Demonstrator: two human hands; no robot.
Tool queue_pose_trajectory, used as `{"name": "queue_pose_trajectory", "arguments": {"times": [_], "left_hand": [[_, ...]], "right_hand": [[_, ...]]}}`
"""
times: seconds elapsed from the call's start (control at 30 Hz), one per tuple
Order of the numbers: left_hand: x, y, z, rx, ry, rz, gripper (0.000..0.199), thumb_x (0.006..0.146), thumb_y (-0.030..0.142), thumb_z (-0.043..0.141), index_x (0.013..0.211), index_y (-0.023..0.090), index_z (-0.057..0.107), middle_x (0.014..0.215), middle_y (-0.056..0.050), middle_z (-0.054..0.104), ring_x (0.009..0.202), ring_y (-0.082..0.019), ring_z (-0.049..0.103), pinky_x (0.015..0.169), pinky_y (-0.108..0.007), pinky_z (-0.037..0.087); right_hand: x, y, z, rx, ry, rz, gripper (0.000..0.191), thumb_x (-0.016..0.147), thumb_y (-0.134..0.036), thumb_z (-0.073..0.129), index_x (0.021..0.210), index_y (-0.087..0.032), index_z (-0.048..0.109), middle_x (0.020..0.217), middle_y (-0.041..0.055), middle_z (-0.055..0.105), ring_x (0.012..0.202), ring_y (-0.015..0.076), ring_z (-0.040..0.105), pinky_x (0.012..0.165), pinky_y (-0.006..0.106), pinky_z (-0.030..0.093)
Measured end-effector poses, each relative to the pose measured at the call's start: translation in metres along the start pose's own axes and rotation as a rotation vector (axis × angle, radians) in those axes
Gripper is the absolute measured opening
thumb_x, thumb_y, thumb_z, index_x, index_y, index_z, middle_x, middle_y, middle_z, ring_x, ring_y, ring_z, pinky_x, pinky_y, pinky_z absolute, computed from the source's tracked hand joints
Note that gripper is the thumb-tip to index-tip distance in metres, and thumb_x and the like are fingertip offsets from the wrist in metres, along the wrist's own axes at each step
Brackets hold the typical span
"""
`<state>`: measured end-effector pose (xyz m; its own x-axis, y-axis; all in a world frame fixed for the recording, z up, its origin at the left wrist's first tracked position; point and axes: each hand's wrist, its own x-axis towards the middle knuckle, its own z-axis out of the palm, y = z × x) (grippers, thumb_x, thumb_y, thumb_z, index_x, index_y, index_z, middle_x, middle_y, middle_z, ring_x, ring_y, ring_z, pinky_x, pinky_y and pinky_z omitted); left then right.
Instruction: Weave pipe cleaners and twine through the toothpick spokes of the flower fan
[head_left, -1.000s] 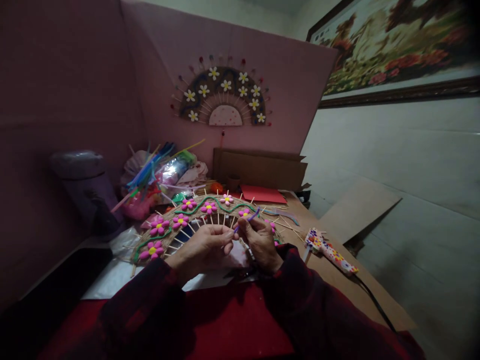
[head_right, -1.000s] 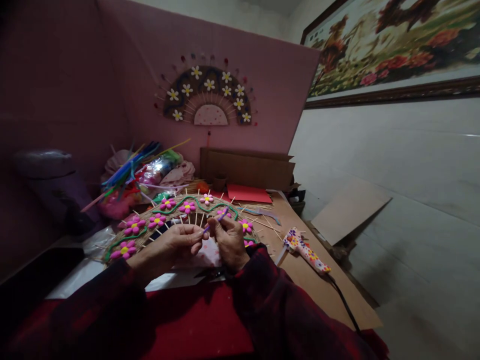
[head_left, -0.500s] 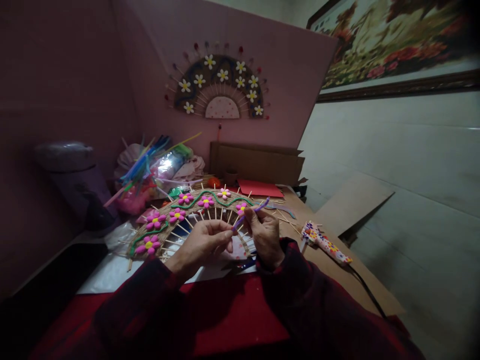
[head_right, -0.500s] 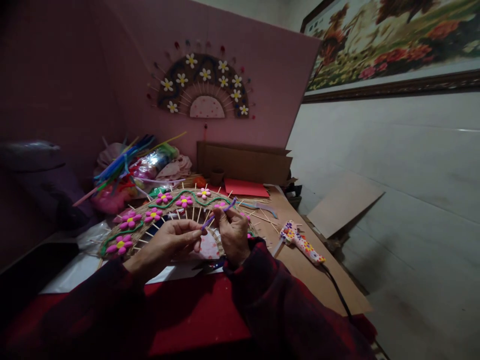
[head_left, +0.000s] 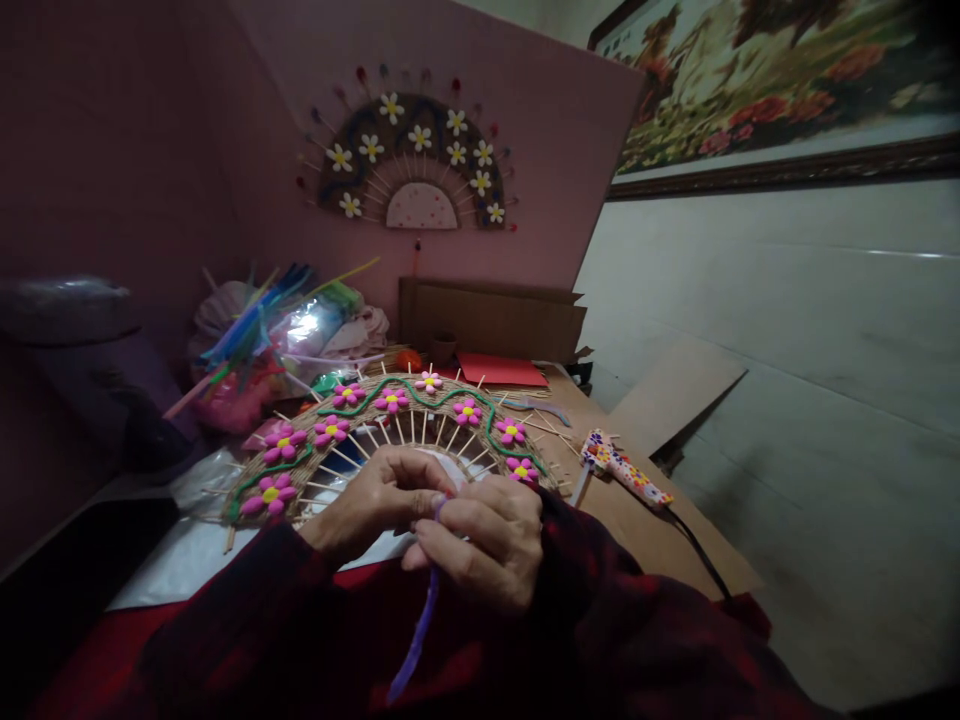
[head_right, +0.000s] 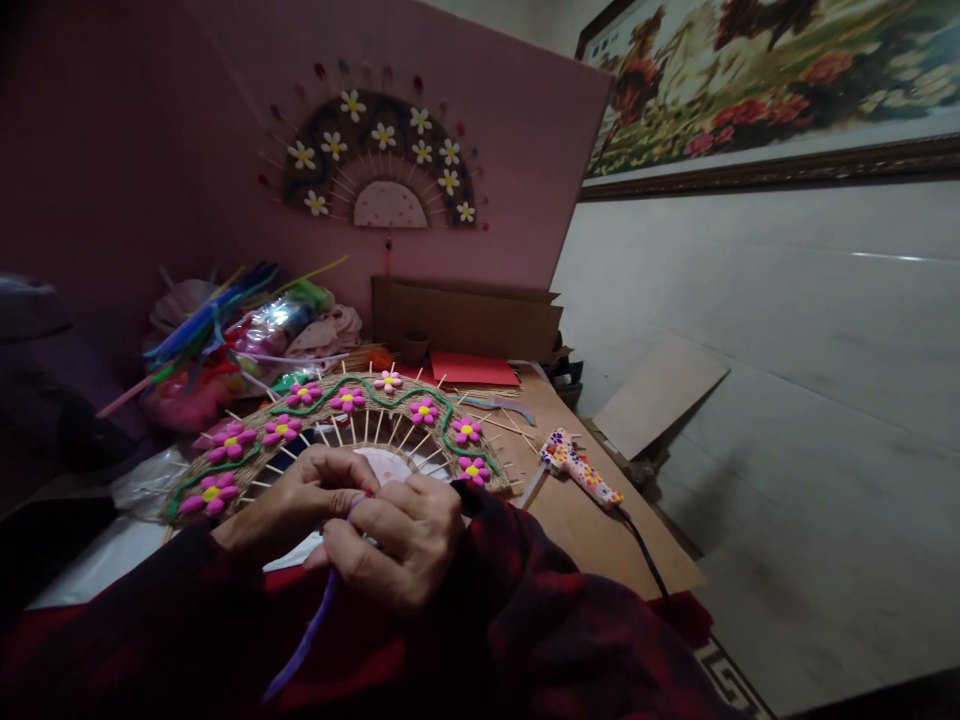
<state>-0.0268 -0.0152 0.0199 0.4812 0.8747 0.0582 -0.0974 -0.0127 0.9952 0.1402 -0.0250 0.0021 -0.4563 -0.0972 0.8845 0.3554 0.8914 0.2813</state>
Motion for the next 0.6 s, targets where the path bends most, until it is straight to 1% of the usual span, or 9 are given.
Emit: {"name": "queue_pose_trajectory", "arguments": {"times": [0.07, 0.13, 0.23, 0.3, 0.4, 0.47, 0.5, 0.57, 0.6], "left_hand": [[0.0, 0.001, 0.001, 0.009, 0.007, 0.009, 0.013, 0.063, 0.024, 0.075, 0.064, 0.012, 0.07, 0.064, -0.004, 0.061, 0.058, -0.012, 0.051, 0.053, -0.022, 0.037], [0.0, 0.003, 0.003, 0.024, -0.006, 0.034, 0.01, 0.062, 0.022, 0.075, 0.063, 0.013, 0.071, 0.067, -0.005, 0.063, 0.063, -0.013, 0.054, 0.058, -0.024, 0.041], [0.0, 0.004, 0.005, 0.04, -0.06, 0.031, 0.007, 0.061, 0.019, 0.076, 0.063, 0.013, 0.073, 0.069, -0.005, 0.064, 0.066, -0.015, 0.055, 0.061, -0.024, 0.042], [0.0, 0.004, 0.005, 0.038, -0.064, 0.024, 0.008, 0.062, 0.021, 0.076, 0.063, 0.013, 0.072, 0.068, -0.005, 0.064, 0.067, -0.015, 0.056, 0.061, -0.023, 0.042], [0.001, 0.002, 0.005, 0.016, -0.048, 0.037, 0.014, 0.065, 0.026, 0.074, 0.061, 0.013, 0.069, 0.065, -0.004, 0.062, 0.063, -0.012, 0.054, 0.057, -0.021, 0.04], [0.002, -0.001, 0.006, -0.002, -0.076, 0.015, 0.02, 0.068, 0.031, 0.073, 0.063, 0.012, 0.067, 0.061, -0.003, 0.059, 0.054, -0.009, 0.049, 0.05, -0.019, 0.035], [0.002, -0.003, 0.006, -0.01, -0.089, 0.001, 0.023, 0.069, 0.033, 0.072, 0.066, 0.012, 0.067, 0.06, -0.003, 0.059, 0.051, -0.008, 0.046, 0.047, -0.019, 0.032], [0.003, -0.007, 0.006, -0.021, -0.063, -0.014, 0.025, 0.073, 0.037, 0.068, 0.072, 0.011, 0.066, 0.061, -0.003, 0.06, 0.049, -0.007, 0.043, 0.045, -0.018, 0.028], [0.004, -0.009, 0.005, -0.026, -0.025, -0.015, 0.025, 0.074, 0.036, 0.067, 0.075, 0.012, 0.065, 0.063, -0.004, 0.06, 0.049, -0.007, 0.044, 0.045, -0.018, 0.029]], "right_hand": [[0.004, -0.002, -0.003, -0.023, 0.0, 0.01, 0.018, 0.078, -0.021, 0.069, 0.094, -0.017, 0.062, 0.07, 0.001, 0.067, 0.061, 0.014, 0.06, 0.049, 0.029, 0.041], [0.006, -0.005, -0.005, -0.031, -0.01, 0.023, 0.016, 0.078, -0.021, 0.069, 0.091, -0.018, 0.06, 0.065, -0.0007, 0.065, 0.057, 0.0136, 0.059, 0.048, 0.03, 0.038], [0.008, -0.009, -0.007, -0.027, -0.018, -0.017, 0.011, 0.081, -0.021, 0.066, 0.088, -0.018, 0.06, 0.056, -0.0043, 0.06, 0.048, 0.0101, 0.052, 0.044, 0.029, 0.034], [0.007, -0.009, -0.006, -0.008, -0.032, -0.005, 0.006, 0.083, -0.021, 0.063, 0.088, -0.019, 0.061, 0.059, -0.0037, 0.061, 0.051, 0.01, 0.053, 0.046, 0.028, 0.037], [0.006, -0.002, -0.003, 0.021, 0.0, 0.141, 0.007, 0.084, -0.022, 0.06, 0.09, -0.022, 0.063, 0.069, -0.0006, 0.066, 0.061, 0.0121, 0.059, 0.053, 0.027, 0.043], [0.005, 0.004, 0.001, -0.01, 0.061, 0.259, 0.01, 0.084, -0.023, 0.058, 0.092, -0.022, 0.064, 0.069, 0.0012, 0.065, 0.06, 0.0127, 0.058, 0.052, 0.026, 0.043], [0.003, 0.008, 0.003, -0.016, 0.066, 0.303, 0.012, 0.084, -0.023, 0.057, 0.092, -0.021, 0.065, 0.068, 0.002, 0.064, 0.059, 0.013, 0.057, 0.052, 0.026, 0.042], [0.001, 0.013, 0.008, 0.029, 0.048, 0.377, 0.016, 0.087, -0.025, 0.052, 0.091, -0.02, 0.066, 0.069, 0.0038, 0.063, 0.06, 0.0141, 0.057, 0.054, 0.027, 0.043], [0.0, 0.015, 0.01, 0.069, 0.045, 0.444, 0.019, 0.089, -0.026, 0.048, 0.089, -0.02, 0.066, 0.07, 0.0043, 0.063, 0.062, 0.0146, 0.057, 0.056, 0.027, 0.044]]}}
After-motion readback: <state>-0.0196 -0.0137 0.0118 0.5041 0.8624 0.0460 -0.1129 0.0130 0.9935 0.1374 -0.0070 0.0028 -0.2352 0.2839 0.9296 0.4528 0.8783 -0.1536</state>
